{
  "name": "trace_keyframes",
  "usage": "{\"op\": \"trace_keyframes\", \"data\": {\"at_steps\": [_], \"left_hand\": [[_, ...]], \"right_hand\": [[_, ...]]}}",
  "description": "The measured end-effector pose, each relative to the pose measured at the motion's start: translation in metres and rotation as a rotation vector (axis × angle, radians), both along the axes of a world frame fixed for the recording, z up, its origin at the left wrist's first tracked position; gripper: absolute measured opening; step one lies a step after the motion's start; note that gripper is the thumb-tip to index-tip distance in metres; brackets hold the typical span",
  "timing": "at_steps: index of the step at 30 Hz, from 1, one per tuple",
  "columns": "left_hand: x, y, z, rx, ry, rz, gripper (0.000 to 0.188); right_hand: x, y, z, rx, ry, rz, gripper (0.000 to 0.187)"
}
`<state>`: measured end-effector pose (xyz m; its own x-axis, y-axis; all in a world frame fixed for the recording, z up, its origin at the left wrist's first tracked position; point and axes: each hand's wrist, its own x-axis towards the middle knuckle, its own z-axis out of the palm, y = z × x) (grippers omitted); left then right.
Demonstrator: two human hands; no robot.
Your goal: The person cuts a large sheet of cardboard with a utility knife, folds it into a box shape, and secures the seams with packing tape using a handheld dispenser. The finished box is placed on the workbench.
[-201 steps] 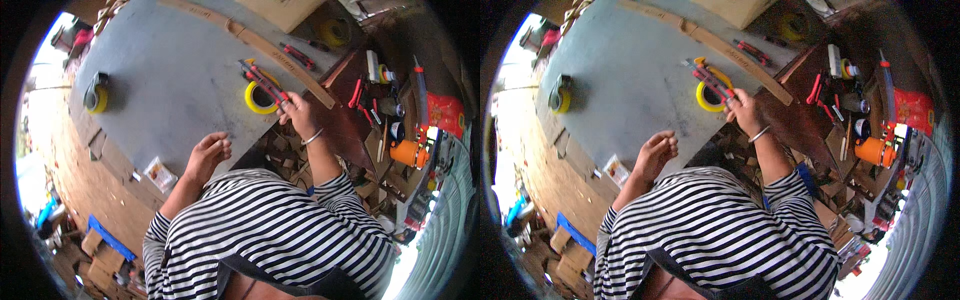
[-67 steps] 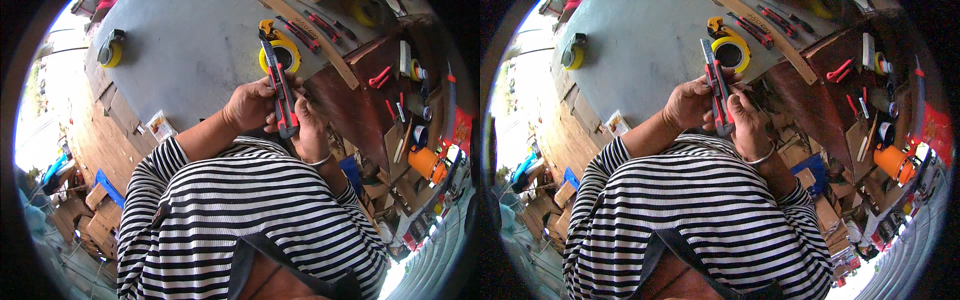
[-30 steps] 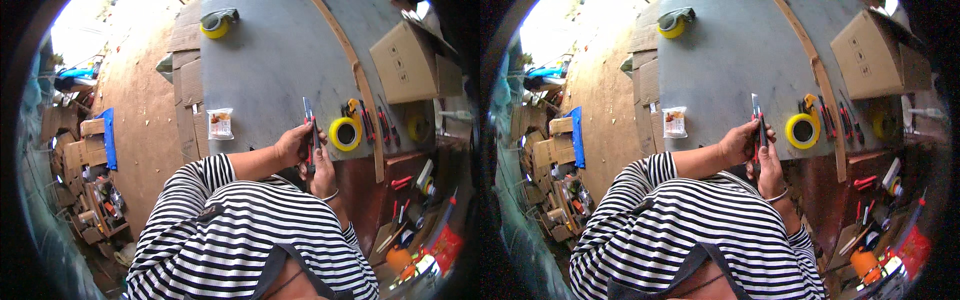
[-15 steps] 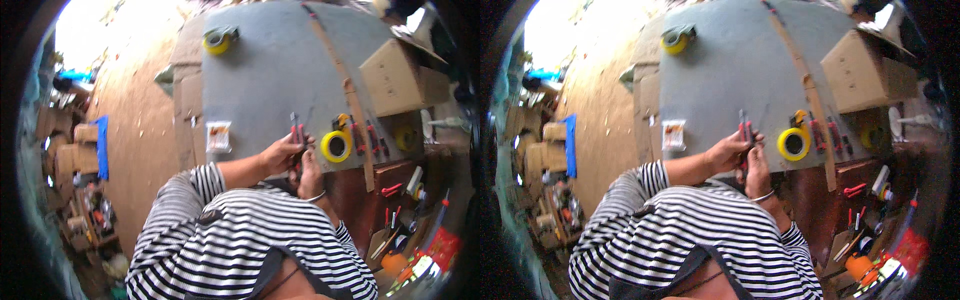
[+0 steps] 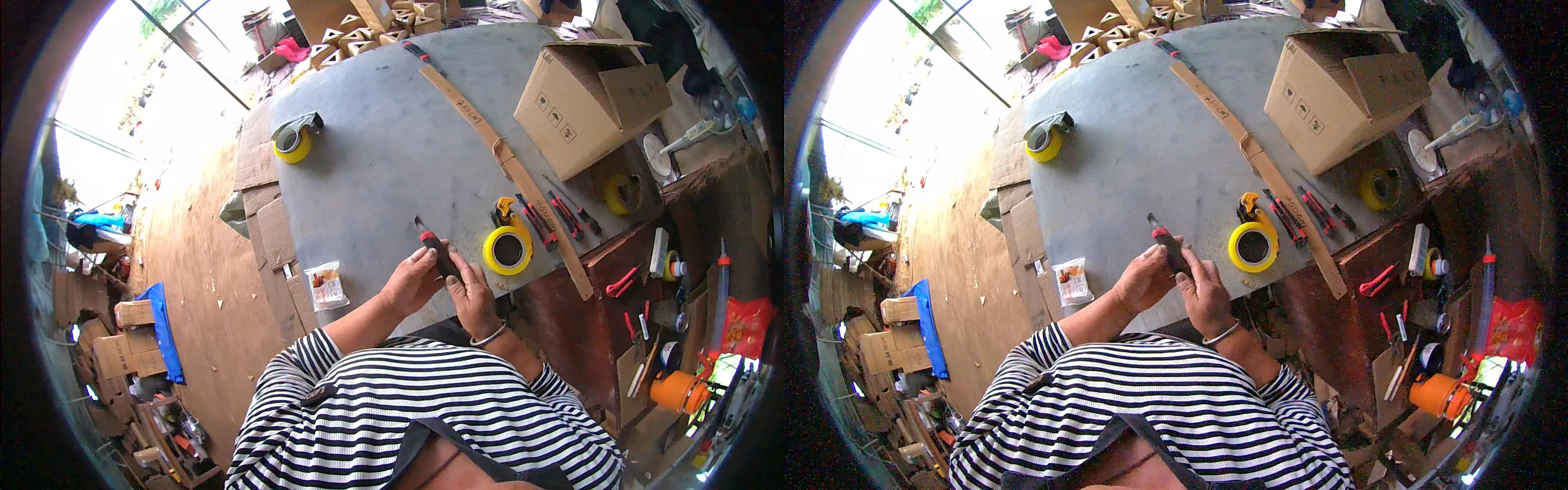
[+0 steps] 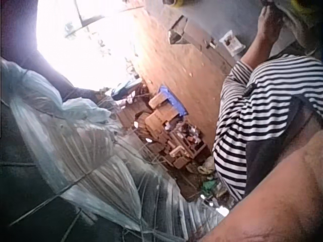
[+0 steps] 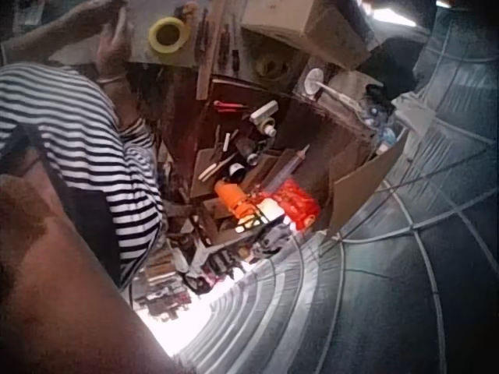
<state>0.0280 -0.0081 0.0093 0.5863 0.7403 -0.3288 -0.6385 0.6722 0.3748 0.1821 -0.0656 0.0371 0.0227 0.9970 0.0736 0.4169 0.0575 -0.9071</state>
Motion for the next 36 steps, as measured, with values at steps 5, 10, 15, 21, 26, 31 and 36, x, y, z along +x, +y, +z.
{"op": "trace_keyframes", "data": {"at_steps": [5,10,15,21,26,31,36], "left_hand": [[0.000,0.001,-0.013,-0.040,0.065,-0.044,0.033],[0.021,0.006,0.011,-0.046,0.247,-0.129,0.030],[0.022,0.016,0.026,0.235,0.544,-0.445,0.036],[-0.040,0.050,-0.024,0.221,0.814,-0.247,0.034],[-0.090,0.080,-0.043,0.220,1.015,-0.149,0.031],[-0.117,0.127,-0.073,0.317,1.090,-0.116,0.027],[-0.179,0.172,-0.137,0.647,1.344,0.110,0.031]], "right_hand": [[0.003,-0.005,0.012,0.031,-0.241,0.007,0.065],[0.016,-0.011,-0.006,0.094,-0.512,-0.004,0.065],[0.103,-0.019,-0.089,0.134,-0.293,-0.517,0.044],[0.255,-0.047,-0.068,-0.175,0.196,-1.345,0.038],[0.342,-0.091,-0.103,-0.076,0.157,-1.604,0.037],[0.417,-0.130,-0.161,-0.034,0.011,-1.630,0.029],[0.400,-0.078,-0.133,-0.570,-0.576,-1.490,0.033]]}}
